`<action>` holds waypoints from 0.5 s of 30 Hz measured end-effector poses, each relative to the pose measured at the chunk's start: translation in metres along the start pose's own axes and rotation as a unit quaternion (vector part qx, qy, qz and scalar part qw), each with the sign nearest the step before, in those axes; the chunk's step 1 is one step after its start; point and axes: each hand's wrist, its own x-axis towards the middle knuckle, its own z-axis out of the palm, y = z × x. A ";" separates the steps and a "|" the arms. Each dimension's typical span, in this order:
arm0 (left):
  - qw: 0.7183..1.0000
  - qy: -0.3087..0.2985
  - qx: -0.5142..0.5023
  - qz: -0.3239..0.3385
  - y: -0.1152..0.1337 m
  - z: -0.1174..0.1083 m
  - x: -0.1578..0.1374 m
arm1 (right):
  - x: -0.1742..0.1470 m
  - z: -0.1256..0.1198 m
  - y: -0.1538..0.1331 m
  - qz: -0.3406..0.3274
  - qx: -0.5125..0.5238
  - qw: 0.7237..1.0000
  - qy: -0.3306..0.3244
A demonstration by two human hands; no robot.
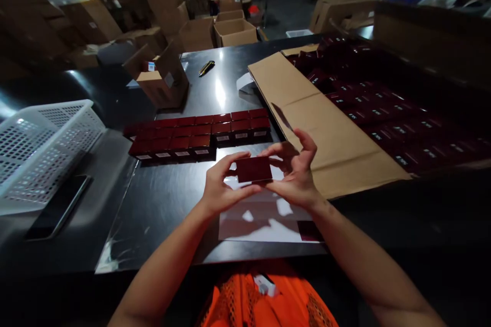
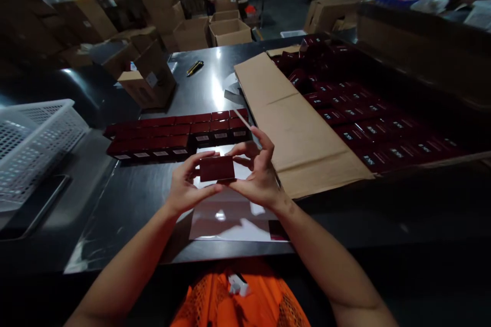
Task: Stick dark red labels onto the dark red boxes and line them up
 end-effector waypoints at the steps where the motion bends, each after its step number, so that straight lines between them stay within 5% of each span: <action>1: 1.000 0.011 0.016 0.002 0.001 0.001 0.000 | 0.001 -0.003 -0.003 0.002 -0.014 1.000 -0.012; 4: 0.999 0.035 0.006 0.005 0.003 0.005 0.000 | 0.006 -0.018 -0.018 -0.009 -0.066 0.997 -0.033; 8: 0.998 0.042 0.004 0.037 0.001 0.009 0.000 | 0.011 -0.034 -0.035 -0.014 -0.043 0.997 0.061; 11: 0.997 0.036 0.037 0.055 -0.002 0.009 -0.001 | 0.009 -0.031 -0.039 0.076 -0.028 0.993 0.087; 15: 0.994 0.019 0.087 0.064 -0.004 0.011 -0.004 | 0.006 -0.019 -0.041 0.227 0.015 0.974 0.021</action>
